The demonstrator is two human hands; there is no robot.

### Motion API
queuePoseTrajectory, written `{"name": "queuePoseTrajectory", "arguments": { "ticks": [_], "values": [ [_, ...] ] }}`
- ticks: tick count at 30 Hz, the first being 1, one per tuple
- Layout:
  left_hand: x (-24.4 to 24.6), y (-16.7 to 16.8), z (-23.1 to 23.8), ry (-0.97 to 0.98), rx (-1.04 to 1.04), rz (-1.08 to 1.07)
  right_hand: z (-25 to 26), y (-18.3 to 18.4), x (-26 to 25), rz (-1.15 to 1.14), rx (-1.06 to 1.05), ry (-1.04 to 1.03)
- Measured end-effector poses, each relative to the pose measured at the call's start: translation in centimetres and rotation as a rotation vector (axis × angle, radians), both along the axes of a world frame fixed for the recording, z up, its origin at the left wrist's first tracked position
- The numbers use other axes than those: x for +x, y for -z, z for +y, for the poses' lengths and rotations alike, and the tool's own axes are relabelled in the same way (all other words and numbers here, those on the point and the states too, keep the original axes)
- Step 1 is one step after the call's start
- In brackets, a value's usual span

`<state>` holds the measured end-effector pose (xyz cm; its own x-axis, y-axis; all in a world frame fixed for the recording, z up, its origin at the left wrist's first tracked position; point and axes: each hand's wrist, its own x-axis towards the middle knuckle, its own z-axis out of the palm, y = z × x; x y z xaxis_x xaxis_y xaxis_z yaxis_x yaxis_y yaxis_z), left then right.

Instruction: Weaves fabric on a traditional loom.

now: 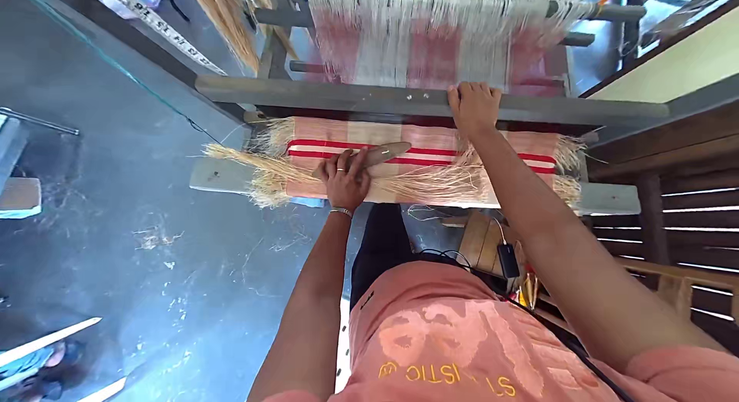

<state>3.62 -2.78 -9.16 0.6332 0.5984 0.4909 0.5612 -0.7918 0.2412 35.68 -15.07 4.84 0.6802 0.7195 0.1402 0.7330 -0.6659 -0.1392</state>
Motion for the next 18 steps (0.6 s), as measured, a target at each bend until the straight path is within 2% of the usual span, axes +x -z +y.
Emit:
{"name": "queuePoseTrajectory", "arguments": {
  "ticks": [11,18],
  "values": [
    [0.1,-0.2,0.4,0.002,-0.052,0.076,-1.1,-1.1,-1.6,0.132,-0.049,0.016],
    [0.0,0.3,0.5,0.012,-0.080,0.081,-1.1,-1.0,-1.6,0.111,-0.069,0.018]
  ]
}}
